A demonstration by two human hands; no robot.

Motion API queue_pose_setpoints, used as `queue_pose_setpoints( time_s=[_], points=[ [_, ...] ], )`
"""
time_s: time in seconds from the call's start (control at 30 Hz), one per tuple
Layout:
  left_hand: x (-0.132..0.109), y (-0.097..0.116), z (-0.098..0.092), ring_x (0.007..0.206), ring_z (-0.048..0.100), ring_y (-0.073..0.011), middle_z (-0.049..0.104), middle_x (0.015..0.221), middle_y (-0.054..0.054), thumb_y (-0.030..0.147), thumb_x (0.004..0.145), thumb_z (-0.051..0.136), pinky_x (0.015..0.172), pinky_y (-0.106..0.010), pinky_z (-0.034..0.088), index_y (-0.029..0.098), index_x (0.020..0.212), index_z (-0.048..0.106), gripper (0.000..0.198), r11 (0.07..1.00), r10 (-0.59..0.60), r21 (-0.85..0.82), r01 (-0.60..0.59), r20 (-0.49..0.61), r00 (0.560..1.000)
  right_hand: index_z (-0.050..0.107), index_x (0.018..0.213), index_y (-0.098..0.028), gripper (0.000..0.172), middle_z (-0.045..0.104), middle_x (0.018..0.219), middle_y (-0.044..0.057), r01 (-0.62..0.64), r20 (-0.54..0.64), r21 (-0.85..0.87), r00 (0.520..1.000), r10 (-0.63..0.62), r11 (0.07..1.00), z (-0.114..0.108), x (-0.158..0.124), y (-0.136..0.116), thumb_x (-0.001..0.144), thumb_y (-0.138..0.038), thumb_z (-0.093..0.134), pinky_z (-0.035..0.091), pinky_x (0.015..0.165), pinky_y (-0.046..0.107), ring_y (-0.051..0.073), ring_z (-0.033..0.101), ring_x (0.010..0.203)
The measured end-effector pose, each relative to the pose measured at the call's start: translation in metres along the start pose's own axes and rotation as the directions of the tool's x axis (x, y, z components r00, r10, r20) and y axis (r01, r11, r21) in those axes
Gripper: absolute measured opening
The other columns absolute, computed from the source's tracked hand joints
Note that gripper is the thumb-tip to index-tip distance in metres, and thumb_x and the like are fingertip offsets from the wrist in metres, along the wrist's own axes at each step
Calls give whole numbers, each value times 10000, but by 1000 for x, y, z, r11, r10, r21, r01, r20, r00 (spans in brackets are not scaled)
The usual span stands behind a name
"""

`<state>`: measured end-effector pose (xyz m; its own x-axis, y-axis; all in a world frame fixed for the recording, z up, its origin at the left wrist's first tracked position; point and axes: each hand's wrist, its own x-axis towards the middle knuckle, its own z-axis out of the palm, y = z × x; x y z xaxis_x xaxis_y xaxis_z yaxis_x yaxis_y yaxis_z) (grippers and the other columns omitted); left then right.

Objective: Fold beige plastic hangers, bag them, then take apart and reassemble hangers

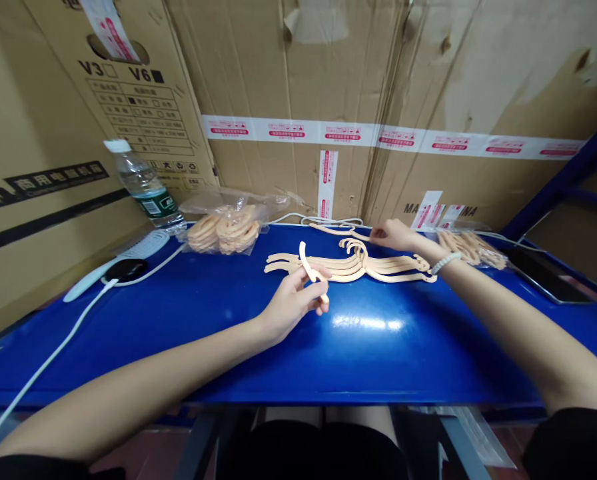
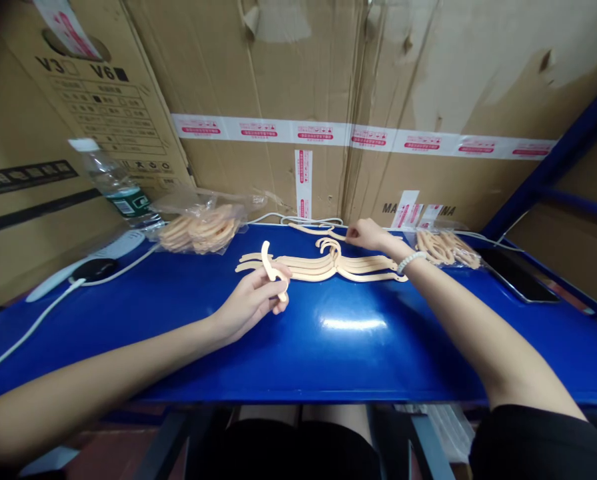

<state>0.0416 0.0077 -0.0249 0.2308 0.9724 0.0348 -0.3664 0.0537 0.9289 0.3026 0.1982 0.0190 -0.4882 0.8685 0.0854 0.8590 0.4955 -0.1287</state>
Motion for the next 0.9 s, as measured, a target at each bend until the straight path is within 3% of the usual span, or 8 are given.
queue_pose_setpoints(
  time_s=[0.13,0.3,0.5,0.7,0.8,0.9],
  points=[
    [3,5,-3,671,651,-110,665,877,-27,298,773,827,626,-228,546,137,902,625,289,998,0,-60,3,41,999,739,869,-161,155,766,760,47,17,21,52,1000,-18,999,-40,-7,-3,827,-262,629,518,688,271,218,727,759],
    [6,11,-15,764,682,-116,667,824,-10,293,702,910,778,-238,594,136,874,675,331,995,-13,-98,17,43,999,689,847,-180,220,741,706,41,106,-67,143,993,-97,984,-63,-48,-17,825,-390,630,506,633,286,211,704,682],
    [11,9,-29,804,684,-105,663,872,-5,234,594,966,837,-236,610,148,859,752,351,992,-7,-127,1,-44,999,648,849,-196,259,705,728,51,232,-208,144,957,-200,962,-33,-99,-30,906,-441,584,474,578,293,197,657,634],
    [10,5,-37,765,689,-111,667,853,-12,269,563,982,755,-203,599,135,790,743,356,995,23,-97,-37,-143,989,615,961,-197,101,665,870,59,365,-424,139,862,-277,921,5,-111,-25,955,-294,589,517,677,312,201,658,760],
    [9,4,-37,672,656,-93,671,769,-10,314,543,991,670,-187,567,129,795,736,404,994,-3,-103,-20,-216,976,636,1136,-213,177,656,975,74,405,-435,145,845,-310,903,14,-113,-21,989,-253,546,523,723,327,211,655,845],
    [9,3,-37,623,602,-73,657,711,-5,352,570,980,623,-169,517,121,780,723,405,995,28,-84,-47,-219,975,668,1099,-234,162,658,988,74,433,-407,175,850,-336,884,14,-117,-18,985,-254,555,515,712,332,222,648,856]
  ],
)
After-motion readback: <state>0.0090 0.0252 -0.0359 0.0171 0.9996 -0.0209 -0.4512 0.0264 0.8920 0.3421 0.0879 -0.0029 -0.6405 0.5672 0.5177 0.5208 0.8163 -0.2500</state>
